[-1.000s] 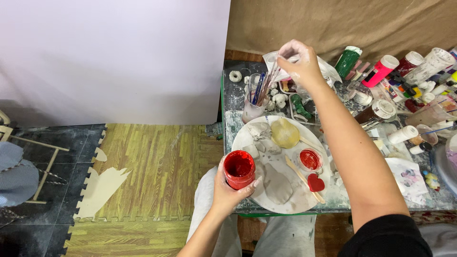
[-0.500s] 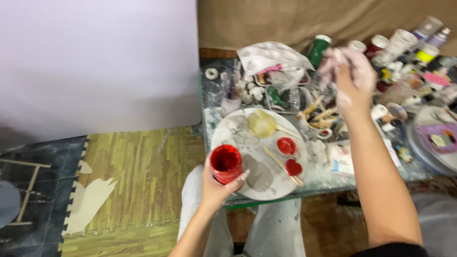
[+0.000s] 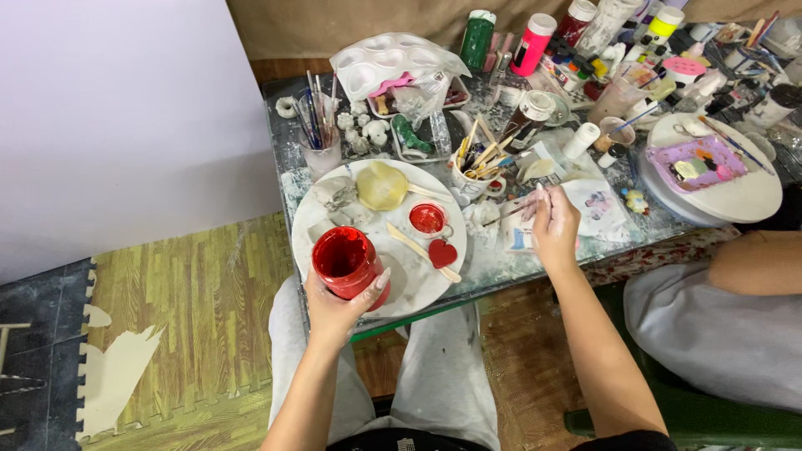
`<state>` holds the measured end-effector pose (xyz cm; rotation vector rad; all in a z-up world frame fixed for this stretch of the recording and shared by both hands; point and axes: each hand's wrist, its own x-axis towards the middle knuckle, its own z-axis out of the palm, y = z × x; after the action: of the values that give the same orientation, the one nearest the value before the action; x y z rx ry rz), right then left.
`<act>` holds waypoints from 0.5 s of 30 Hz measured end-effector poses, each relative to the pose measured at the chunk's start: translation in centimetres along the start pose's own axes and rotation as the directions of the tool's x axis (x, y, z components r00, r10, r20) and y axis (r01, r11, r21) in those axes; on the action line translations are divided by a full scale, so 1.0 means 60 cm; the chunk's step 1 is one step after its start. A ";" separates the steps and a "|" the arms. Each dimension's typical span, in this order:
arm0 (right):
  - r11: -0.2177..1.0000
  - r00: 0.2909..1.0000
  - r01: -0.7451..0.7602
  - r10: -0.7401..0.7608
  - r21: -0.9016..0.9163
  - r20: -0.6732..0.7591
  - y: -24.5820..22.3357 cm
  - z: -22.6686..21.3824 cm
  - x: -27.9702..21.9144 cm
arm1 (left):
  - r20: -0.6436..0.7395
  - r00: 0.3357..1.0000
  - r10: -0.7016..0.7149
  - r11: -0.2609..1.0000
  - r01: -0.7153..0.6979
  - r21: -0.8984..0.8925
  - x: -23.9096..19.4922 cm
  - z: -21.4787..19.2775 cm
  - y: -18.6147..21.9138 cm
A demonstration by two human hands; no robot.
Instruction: The person sits at a low table and paints a small red heart-shaped clay object using a brush and red paint. They dip the brush into a red paint container and apply the paint to the heart, rotating it to cover the surface.
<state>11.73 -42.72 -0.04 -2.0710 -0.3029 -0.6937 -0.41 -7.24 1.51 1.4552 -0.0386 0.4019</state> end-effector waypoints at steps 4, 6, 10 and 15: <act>0.981 0.987 0.160 -0.155 -0.109 0.052 -0.009 -0.010 -0.002 | 0.012 1.000 -0.022 1.000 0.022 -0.012 -0.010 0.010 0.007; 0.981 0.984 0.172 -0.167 -0.092 0.064 -0.014 -0.015 0.001 | 0.020 0.999 -0.044 0.999 0.044 -0.028 -0.014 0.011 0.010; 0.998 1.000 -0.003 0.001 -0.061 -0.031 -0.023 -0.023 0.001 | 0.035 0.999 0.004 0.999 -0.003 -0.039 -0.013 0.011 0.014; 0.993 0.994 -0.014 0.001 -0.116 -0.106 -0.007 -0.019 -0.018 | 0.015 1.000 -0.002 0.999 0.002 0.032 -0.013 0.002 0.012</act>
<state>10.23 -43.40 0.11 -2.1352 -0.1985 -0.8309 -1.31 -7.49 1.98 1.4895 -0.0434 0.3913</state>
